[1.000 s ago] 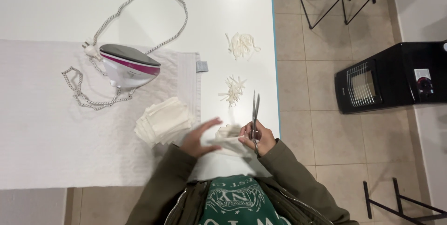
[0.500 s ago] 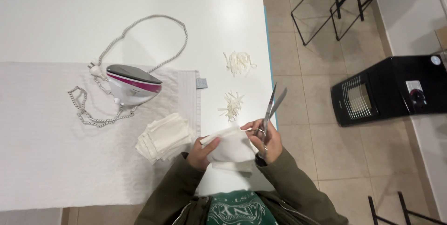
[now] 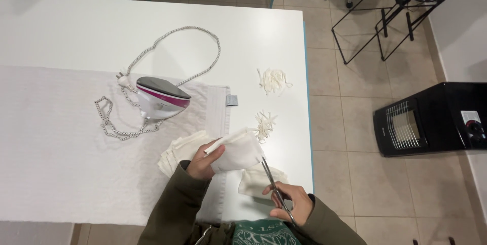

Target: Trim small rectangular pieces of white fabric using scissors on a worktable.

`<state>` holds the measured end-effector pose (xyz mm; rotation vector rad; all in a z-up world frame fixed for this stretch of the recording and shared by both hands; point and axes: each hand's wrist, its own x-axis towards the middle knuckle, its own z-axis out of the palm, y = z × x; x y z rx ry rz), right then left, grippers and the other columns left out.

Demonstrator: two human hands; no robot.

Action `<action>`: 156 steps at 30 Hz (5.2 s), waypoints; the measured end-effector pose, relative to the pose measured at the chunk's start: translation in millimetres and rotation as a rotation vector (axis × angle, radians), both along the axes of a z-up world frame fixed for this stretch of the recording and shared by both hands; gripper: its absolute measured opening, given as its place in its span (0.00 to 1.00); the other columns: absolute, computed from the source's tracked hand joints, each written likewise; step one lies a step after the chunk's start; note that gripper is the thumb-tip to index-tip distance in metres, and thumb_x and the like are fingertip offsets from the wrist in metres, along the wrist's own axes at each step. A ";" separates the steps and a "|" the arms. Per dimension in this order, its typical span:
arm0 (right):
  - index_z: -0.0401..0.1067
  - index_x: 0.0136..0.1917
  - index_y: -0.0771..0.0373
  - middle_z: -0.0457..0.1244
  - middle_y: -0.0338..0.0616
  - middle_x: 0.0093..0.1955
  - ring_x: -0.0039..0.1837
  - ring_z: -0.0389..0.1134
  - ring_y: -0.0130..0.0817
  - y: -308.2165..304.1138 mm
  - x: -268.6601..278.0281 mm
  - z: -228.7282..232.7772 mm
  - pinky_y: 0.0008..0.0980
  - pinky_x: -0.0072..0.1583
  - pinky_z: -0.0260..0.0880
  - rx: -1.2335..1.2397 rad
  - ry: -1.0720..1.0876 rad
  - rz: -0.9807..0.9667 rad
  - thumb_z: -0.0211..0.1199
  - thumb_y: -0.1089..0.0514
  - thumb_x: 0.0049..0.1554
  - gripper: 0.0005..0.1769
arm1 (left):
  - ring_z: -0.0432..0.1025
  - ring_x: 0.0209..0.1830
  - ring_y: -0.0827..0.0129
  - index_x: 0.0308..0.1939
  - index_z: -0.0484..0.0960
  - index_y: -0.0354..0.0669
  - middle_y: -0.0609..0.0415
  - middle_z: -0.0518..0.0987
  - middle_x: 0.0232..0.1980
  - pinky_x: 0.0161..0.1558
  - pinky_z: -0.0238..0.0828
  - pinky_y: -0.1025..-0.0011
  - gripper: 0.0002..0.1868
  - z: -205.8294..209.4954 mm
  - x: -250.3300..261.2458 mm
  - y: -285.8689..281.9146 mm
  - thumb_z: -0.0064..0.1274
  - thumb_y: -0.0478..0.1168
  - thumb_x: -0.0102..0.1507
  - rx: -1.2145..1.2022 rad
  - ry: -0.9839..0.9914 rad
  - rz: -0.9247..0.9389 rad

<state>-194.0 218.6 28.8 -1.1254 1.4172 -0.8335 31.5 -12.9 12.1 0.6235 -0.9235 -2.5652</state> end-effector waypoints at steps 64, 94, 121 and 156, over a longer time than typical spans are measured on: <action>0.75 0.47 0.66 0.63 0.34 0.29 0.32 0.60 0.20 -10.1 -7.0 -13.0 0.26 0.37 0.61 -0.027 -0.091 -0.137 0.80 0.45 0.46 0.27 | 0.73 0.63 0.58 0.69 0.67 0.28 0.42 0.76 0.64 0.61 0.72 0.61 0.27 -10.1 -8.3 9.0 0.47 0.42 0.69 0.098 -0.021 -0.055; 0.72 0.39 0.65 0.58 0.39 0.21 0.24 0.55 0.21 -53.6 -36.8 -103.5 0.30 0.30 0.53 0.066 -0.068 -0.317 0.76 0.58 0.52 0.14 | 0.74 0.60 0.60 0.67 0.69 0.26 0.42 0.78 0.62 0.60 0.71 0.62 0.28 -45.2 -63.3 -16.3 0.50 0.41 0.67 0.127 -0.129 0.103; 0.71 0.53 0.64 0.68 0.47 0.42 0.43 0.72 0.35 -110.6 32.8 4.3 0.34 0.46 0.74 -0.443 0.402 -0.160 0.73 0.61 0.54 0.16 | 0.72 0.51 0.62 0.59 0.70 0.35 0.47 0.74 0.51 0.54 0.72 0.65 0.25 -174.0 -48.9 54.2 0.44 0.55 0.73 0.415 0.113 0.383; 0.80 0.50 0.65 0.65 0.38 0.34 0.36 0.64 0.23 -33.3 -5.4 -1.1 0.27 0.41 0.68 -0.085 0.121 -0.117 0.82 0.51 0.44 0.25 | 0.74 0.61 0.57 0.70 0.67 0.34 0.42 0.76 0.63 0.57 0.75 0.59 0.27 30.8 -30.5 19.4 0.47 0.33 0.66 0.186 0.022 0.173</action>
